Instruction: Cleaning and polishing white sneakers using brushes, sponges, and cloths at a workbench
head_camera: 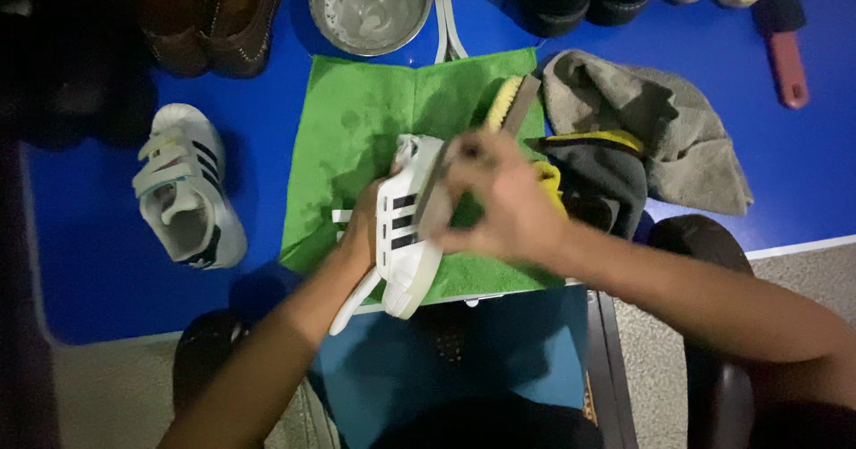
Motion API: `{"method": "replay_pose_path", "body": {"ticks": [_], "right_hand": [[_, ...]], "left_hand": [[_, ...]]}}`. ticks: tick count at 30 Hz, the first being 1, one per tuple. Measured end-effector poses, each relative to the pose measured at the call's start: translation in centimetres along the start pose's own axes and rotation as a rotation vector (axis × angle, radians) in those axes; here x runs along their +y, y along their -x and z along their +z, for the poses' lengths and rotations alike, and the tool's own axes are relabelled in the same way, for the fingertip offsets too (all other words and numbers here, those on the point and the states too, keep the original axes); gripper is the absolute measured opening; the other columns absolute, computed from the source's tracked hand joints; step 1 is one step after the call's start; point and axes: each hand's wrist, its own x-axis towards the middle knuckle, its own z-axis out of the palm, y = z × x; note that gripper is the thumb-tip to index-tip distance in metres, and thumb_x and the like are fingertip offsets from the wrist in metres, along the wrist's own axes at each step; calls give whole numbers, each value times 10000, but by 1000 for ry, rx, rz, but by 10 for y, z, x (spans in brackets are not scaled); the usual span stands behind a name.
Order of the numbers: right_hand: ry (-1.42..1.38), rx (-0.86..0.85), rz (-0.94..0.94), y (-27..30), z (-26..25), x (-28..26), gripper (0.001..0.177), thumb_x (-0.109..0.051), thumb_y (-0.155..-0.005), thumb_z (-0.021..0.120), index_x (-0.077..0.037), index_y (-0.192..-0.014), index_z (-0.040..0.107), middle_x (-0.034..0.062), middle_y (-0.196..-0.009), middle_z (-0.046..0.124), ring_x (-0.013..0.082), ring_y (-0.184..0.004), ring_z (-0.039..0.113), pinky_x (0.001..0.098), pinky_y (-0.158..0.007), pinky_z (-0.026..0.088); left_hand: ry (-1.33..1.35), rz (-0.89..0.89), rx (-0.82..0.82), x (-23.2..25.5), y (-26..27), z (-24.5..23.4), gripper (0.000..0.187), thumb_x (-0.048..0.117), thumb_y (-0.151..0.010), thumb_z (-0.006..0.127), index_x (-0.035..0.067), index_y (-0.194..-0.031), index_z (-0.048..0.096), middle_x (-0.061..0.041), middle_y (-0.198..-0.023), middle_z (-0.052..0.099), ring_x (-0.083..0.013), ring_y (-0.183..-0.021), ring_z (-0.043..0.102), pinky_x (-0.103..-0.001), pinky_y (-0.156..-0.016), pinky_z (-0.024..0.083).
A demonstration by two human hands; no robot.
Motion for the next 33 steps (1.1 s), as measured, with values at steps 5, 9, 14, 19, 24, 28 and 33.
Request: {"method": "replay_pose_path", "body": {"ticks": [5, 9, 14, 19, 24, 28, 33], "right_hand": [[-112, -94, 0, 3, 6, -12, 500, -422, -489, 858, -134, -729, 527, 172, -1004, 575, 406, -946, 586, 480, -821, 461], [31, 25, 64, -2, 5, 16, 613, -362, -460, 904, -106, -873, 531, 174, -923, 583, 409, -903, 590, 488, -802, 458], [-39, -115, -48, 2, 8, -35, 674, -481, -451, 859, -114, -891, 504, 165, -850, 576, 377, -824, 604, 459, -726, 495], [51, 86, -36, -12, -1, 11, 576, -450, -573, 840, -82, -842, 487, 203, -921, 583, 420, -862, 592, 460, -750, 471], [-53, -77, -67, 8, 14, -26, 605, -491, -460, 849, -130, -815, 517, 156, -832, 573, 382, -787, 602, 451, -693, 486], [29, 127, -131, -21, -6, 0, 592, -452, -618, 846, -77, -942, 522, 187, -885, 571, 399, -784, 586, 457, -684, 468], [-101, -14, -202, -5, 2, -32, 632, -422, -529, 843, -38, -937, 551, 222, -914, 575, 404, -764, 572, 467, -671, 472]], "left_hand": [[-15, 36, 9, 13, 2, -1, 496, 550, -869, 455, 120, -711, 648, -75, -624, 641, -229, -594, 602, -364, -527, 458], [-18, 48, 8, 10, 7, 3, 492, 544, -870, 454, 119, -720, 649, -80, -631, 643, -236, -605, 605, -368, -534, 461], [-17, 58, 22, 16, 6, 4, 487, 539, -872, 452, 118, -729, 650, -84, -637, 645, -244, -616, 607, -371, -541, 463], [-13, 69, 20, 12, 10, 9, 481, 532, -874, 451, 116, -741, 651, -90, -646, 648, -254, -630, 610, -376, -550, 466], [-10, 83, 36, 17, 12, 11, 476, 527, -876, 450, 115, -749, 652, -94, -652, 650, -262, -641, 613, -380, -557, 469], [-27, 96, 24, 15, 14, 14, 472, 522, -877, 448, 114, -758, 653, -99, -658, 652, -269, -651, 615, -384, -564, 471], [-21, 110, 43, 17, 20, 20, 468, 517, -879, 447, 113, -767, 654, -103, -665, 654, -277, -662, 617, -388, -571, 473]]}}
